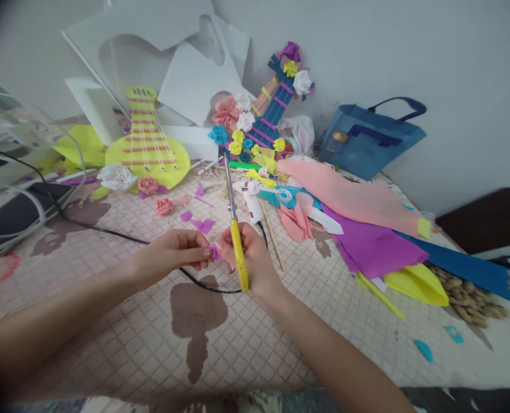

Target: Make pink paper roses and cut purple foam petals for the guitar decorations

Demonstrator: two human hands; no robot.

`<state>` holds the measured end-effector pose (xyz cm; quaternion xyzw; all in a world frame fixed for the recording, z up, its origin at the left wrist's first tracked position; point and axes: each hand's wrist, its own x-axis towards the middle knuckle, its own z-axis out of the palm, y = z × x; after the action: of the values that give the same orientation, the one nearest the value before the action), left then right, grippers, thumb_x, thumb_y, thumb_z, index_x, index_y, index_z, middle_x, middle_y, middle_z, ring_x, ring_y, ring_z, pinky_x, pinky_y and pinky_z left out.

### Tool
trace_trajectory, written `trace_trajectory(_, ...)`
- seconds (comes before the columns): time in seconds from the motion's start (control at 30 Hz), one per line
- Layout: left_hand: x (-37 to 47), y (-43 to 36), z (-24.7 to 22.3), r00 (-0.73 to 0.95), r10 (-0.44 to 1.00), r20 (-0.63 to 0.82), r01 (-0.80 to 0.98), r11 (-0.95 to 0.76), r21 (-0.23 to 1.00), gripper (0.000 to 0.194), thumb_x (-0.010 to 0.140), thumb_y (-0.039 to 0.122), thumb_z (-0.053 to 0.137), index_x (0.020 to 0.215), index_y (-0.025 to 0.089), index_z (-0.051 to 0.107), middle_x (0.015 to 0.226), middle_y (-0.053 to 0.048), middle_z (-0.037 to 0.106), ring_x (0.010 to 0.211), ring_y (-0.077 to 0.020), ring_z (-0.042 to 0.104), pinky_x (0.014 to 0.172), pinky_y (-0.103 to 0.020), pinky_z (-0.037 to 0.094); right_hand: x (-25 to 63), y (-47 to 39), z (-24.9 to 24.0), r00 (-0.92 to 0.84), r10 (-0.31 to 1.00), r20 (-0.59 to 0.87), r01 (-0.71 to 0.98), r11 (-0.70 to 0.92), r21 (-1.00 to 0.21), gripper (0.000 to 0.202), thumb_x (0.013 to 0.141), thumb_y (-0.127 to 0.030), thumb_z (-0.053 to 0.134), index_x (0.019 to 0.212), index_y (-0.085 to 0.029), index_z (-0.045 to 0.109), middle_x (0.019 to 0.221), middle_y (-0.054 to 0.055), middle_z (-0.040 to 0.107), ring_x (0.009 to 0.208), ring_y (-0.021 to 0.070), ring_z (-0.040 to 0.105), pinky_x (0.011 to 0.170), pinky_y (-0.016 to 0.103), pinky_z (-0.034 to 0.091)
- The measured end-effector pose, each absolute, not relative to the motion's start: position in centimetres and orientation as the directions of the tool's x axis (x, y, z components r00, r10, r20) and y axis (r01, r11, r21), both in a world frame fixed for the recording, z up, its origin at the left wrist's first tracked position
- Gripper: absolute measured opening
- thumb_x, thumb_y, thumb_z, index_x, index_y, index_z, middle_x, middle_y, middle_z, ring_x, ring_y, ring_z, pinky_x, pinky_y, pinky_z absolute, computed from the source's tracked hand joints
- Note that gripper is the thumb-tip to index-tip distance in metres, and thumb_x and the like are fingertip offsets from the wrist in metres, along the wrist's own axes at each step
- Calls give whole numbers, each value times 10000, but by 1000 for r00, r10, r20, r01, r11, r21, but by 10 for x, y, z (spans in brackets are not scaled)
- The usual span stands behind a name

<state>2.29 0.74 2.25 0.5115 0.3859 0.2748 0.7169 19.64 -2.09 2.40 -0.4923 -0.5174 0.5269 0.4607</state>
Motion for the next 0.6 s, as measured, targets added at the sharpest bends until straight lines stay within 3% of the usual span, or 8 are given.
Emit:
trace_trajectory(0.23,24,5,25,523,805,-281,41,306,951,167,718,249,722,695,126,612,602,16,627,571,-73,554,576,-193,435,197,-20,21,-125,990,-70,14,-68,-998,325,648,-318,740,834,-216,495,737,-42,541,508,81,472,389,209,407)
trace_trajectory(0.6,25,5,25,494,820,-288,84,285,955,142,692,225,723,693,128,620,602,10,642,564,-79,565,558,-190,439,196,-20,21,-135,990,-39,78,-28,-997,287,666,-294,711,812,-218,477,704,-47,534,484,81,461,403,226,397)
